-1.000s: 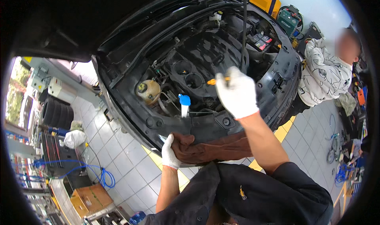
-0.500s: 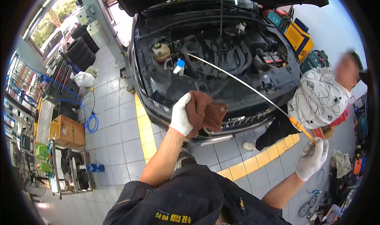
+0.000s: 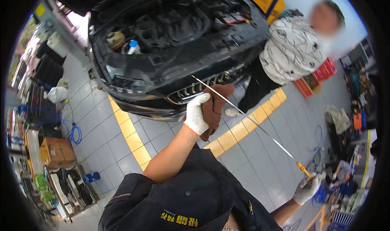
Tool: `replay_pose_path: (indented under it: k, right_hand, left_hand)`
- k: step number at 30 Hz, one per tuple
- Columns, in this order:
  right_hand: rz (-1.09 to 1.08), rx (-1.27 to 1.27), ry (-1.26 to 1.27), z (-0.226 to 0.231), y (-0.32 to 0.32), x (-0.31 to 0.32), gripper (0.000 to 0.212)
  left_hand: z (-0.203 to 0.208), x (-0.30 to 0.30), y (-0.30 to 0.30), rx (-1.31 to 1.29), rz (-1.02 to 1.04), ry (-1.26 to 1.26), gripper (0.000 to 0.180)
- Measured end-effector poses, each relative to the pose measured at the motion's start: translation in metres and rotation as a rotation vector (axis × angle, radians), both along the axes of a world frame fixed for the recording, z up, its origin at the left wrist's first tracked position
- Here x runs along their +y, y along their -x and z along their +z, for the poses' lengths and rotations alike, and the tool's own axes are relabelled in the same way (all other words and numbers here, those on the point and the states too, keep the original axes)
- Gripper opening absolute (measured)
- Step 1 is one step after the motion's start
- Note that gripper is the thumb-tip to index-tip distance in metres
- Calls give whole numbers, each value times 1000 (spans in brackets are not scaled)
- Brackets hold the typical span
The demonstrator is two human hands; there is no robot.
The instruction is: The person uses a pneumatic air gun to blow dust from the engine bay, then removes the oil dipstick, wipes it with a cloth, reinserts it, and pulls it out again to check the oil level. The dipstick is wiped and checked multiple times before being reinserted.
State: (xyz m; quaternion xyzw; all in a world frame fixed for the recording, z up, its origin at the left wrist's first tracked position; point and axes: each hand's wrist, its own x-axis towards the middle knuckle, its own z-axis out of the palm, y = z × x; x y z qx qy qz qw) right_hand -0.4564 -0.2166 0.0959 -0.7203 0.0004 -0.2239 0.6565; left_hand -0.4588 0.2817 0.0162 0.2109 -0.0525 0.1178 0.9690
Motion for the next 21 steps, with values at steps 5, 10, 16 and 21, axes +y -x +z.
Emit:
replay_pose_path:
  k: [5, 10, 16, 21]
  right_hand:
    - [-179, 167, -335, -21, 38, -73, 17]
    - [-300, 183, -355, -44, 74, -111, 18]
    - [-366, 123, -284, -47, 99, -113, 16]
    - [-307, 78, -287, -42, 92, -121, 14]
  left_hand:
    - [-28, -43, -52, 333, -171, 61, 45]
    - [-10, -68, -95, 267, -383, 74, 46]
    - [6, -90, -147, -28, -333, -127, 61]
    - [-10, -115, -169, 54, -526, 385, 68]
